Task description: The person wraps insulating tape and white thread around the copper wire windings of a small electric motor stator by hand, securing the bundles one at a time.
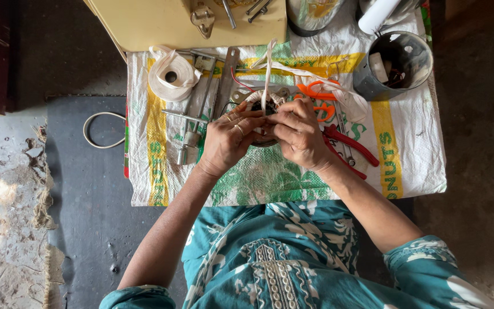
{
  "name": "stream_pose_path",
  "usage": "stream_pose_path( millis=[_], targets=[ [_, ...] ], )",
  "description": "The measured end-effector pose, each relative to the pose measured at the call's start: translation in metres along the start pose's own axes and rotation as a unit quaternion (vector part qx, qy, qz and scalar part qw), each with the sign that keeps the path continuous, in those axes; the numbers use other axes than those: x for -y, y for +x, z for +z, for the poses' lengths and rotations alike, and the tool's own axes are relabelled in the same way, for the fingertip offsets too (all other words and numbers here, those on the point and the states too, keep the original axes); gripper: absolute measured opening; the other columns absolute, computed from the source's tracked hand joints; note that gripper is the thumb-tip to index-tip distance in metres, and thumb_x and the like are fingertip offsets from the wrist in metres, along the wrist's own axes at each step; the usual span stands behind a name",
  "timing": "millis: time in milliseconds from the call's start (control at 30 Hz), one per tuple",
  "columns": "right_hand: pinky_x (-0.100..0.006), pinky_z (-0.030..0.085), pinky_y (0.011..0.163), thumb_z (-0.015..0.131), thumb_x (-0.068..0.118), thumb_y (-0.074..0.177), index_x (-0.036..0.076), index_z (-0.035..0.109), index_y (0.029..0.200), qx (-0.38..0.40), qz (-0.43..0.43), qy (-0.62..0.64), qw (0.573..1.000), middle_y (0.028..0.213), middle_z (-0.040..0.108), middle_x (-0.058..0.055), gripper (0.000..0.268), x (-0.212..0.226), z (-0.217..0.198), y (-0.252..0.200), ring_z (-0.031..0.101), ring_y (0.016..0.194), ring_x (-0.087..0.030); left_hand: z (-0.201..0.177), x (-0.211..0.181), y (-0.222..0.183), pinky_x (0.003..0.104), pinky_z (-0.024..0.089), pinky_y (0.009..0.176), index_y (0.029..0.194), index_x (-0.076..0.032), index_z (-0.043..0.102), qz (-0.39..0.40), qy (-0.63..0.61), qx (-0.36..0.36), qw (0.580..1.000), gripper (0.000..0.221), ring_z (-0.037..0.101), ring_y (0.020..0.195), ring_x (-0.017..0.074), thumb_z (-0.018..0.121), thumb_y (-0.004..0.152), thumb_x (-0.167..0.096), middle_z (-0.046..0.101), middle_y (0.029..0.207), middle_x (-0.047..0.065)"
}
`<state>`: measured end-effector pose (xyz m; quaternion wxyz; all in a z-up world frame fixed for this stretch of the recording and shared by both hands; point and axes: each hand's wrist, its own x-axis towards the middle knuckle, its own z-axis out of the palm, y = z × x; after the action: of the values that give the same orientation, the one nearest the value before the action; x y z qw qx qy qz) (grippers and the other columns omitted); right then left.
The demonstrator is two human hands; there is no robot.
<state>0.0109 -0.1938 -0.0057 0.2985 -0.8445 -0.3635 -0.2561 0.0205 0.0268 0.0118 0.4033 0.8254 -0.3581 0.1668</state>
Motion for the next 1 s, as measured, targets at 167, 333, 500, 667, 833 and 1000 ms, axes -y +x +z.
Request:
stream_pose_path(
  millis=[167,333,500,667,833,1000],
  targets=[
    [-0.040,0.040,0.098,0.077,-0.005,0.078,0.008,0.077,0.094,-0.024,0.024,0.027,0.999,0.112,0.073,0.002,0.020,0.003,-0.001,0.001,0.056,0.109,-0.023,-0.013,-0.010,0.005,0.048,0.042,0.117,0.112,-0.003,0.071,-0.005,-0.085,0.026,0.996,0.037,0.070,0.114,0.0333,0.082,0.078,-0.009,0.073,0.116,0.013],
    [-0.042,0.042,0.100,0.081,0.000,0.080,0.007,0.074,0.094,-0.035,0.038,0.041,0.998,0.115,0.071,0.001,0.017,0.006,0.003,0.000,0.056,0.110,-0.025,-0.009,-0.016,0.006,0.045,0.044,0.116,0.105,-0.009,0.076,-0.095,-0.093,0.025,0.991,0.033,0.074,0.110,0.0295,0.089,0.076,-0.017,0.075,0.111,0.007],
    [-0.042,0.044,0.101,0.083,0.001,0.082,0.007,0.071,0.094,-0.046,0.044,0.025,0.998,0.115,0.071,0.001,0.018,0.004,0.007,-0.006,0.056,0.112,-0.025,0.011,-0.011,0.001,0.043,0.049,0.116,0.100,-0.014,0.078,-0.138,-0.067,-0.024,0.988,0.021,0.076,0.109,0.0269,0.084,0.080,-0.011,0.078,0.106,0.002],
    [-0.044,0.042,0.102,0.085,0.006,0.078,0.005,0.070,0.101,-0.022,0.052,0.050,0.997,0.118,0.068,-0.005,0.028,0.008,-0.004,0.002,0.055,0.115,-0.029,0.008,-0.005,0.004,0.043,0.051,0.093,0.090,-0.013,0.077,-0.084,-0.001,-0.009,0.996,0.017,0.069,0.101,0.0287,0.082,0.074,-0.010,0.076,0.096,0.004],
    [-0.041,0.043,0.113,0.078,0.009,0.083,0.006,0.070,0.112,-0.027,0.149,0.167,0.974,0.127,0.069,-0.003,0.030,-0.009,-0.033,0.010,0.058,0.125,-0.025,0.010,-0.011,0.004,0.044,0.050,0.106,0.087,-0.011,0.071,-0.025,0.012,-0.025,0.999,0.011,0.069,0.103,0.0272,0.078,0.079,-0.007,0.075,0.100,0.004],
    [-0.049,0.037,0.116,0.082,0.012,0.083,0.008,0.076,0.085,0.012,0.199,0.017,0.980,0.131,0.063,-0.008,0.008,-0.009,-0.017,0.029,0.050,0.130,-0.030,0.013,-0.019,0.002,0.045,0.050,0.113,0.088,-0.011,0.071,0.000,0.047,-0.044,0.998,0.011,0.068,0.106,0.0259,0.077,0.081,-0.006,0.070,0.094,0.003]
  ],
)
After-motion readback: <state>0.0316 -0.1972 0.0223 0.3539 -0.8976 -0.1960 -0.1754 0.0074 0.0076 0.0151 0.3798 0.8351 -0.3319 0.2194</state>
